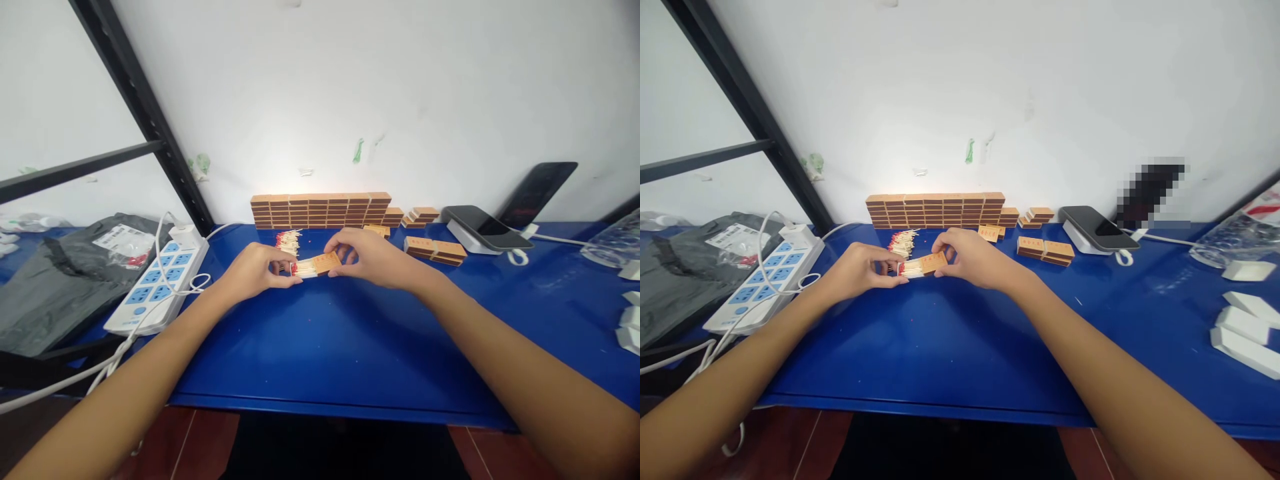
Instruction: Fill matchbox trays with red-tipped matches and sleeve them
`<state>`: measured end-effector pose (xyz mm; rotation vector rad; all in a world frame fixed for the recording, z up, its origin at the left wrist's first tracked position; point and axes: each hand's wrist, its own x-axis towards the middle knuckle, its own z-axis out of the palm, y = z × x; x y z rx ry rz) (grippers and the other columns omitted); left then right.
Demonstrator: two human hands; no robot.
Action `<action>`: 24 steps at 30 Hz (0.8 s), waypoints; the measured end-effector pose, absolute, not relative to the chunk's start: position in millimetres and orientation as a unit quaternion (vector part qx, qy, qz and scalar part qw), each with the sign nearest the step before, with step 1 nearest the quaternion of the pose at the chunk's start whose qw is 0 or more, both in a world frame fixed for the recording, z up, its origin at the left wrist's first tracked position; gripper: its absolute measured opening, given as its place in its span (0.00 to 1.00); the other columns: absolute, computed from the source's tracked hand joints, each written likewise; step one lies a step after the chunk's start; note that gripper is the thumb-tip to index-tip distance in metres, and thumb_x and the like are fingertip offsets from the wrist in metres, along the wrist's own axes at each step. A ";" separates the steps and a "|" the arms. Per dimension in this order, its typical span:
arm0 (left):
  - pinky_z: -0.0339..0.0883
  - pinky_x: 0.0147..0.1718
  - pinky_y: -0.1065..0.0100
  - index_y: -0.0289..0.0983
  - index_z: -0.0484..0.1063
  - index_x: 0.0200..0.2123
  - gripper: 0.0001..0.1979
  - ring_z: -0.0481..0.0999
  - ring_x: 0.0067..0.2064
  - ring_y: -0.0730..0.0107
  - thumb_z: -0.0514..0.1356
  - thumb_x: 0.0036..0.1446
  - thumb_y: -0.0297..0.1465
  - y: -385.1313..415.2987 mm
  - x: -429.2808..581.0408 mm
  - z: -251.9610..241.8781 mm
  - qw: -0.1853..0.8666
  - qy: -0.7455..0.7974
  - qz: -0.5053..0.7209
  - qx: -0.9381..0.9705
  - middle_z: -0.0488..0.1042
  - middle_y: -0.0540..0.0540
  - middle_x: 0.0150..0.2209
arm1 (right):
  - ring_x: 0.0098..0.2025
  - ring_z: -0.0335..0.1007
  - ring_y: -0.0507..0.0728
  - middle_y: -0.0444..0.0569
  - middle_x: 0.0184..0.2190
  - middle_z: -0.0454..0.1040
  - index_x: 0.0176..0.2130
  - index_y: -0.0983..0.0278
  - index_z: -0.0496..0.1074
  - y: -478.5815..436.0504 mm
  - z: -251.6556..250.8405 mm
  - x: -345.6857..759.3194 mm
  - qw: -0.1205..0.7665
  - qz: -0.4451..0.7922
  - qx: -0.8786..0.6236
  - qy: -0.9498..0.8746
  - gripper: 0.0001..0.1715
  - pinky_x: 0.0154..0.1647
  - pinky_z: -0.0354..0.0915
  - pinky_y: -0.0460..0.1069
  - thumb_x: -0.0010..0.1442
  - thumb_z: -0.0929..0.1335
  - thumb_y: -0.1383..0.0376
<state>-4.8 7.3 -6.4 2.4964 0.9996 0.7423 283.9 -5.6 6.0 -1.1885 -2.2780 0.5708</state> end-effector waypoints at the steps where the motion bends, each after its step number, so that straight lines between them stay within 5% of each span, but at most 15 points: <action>1: 0.63 0.28 0.70 0.36 0.85 0.38 0.17 0.75 0.27 0.70 0.74 0.56 0.44 7.3 -4.6 -6.4 0.175 0.351 0.262 0.882 0.81 0.49 0.28 | 0.39 0.74 0.56 0.50 0.43 0.78 0.46 0.62 0.77 -5.4 5.2 283.6 0.253 0.213 -0.435 -0.838 0.19 0.41 0.68 0.51 0.56 0.79 0.60; 12: 0.66 0.31 0.70 0.36 0.86 0.39 0.21 0.77 0.29 0.69 0.75 0.55 0.49 7.5 -4.0 -8.1 0.197 0.360 0.271 0.871 0.83 0.48 0.30 | 0.35 0.74 0.55 0.48 0.37 0.77 0.43 0.62 0.78 -10.3 9.8 280.2 0.260 0.245 -0.433 -0.828 0.21 0.37 0.68 0.51 0.54 0.80 0.55; 24: 0.69 0.32 0.69 0.37 0.87 0.46 0.29 0.79 0.30 0.67 0.76 0.50 0.53 1.7 0.6 -5.1 0.236 0.352 0.314 0.850 0.85 0.46 0.32 | 0.39 0.76 0.55 0.48 0.43 0.76 0.46 0.59 0.79 -11.6 -11.6 265.7 0.327 0.256 -0.383 -0.825 0.18 0.44 0.76 0.54 0.57 0.80 0.60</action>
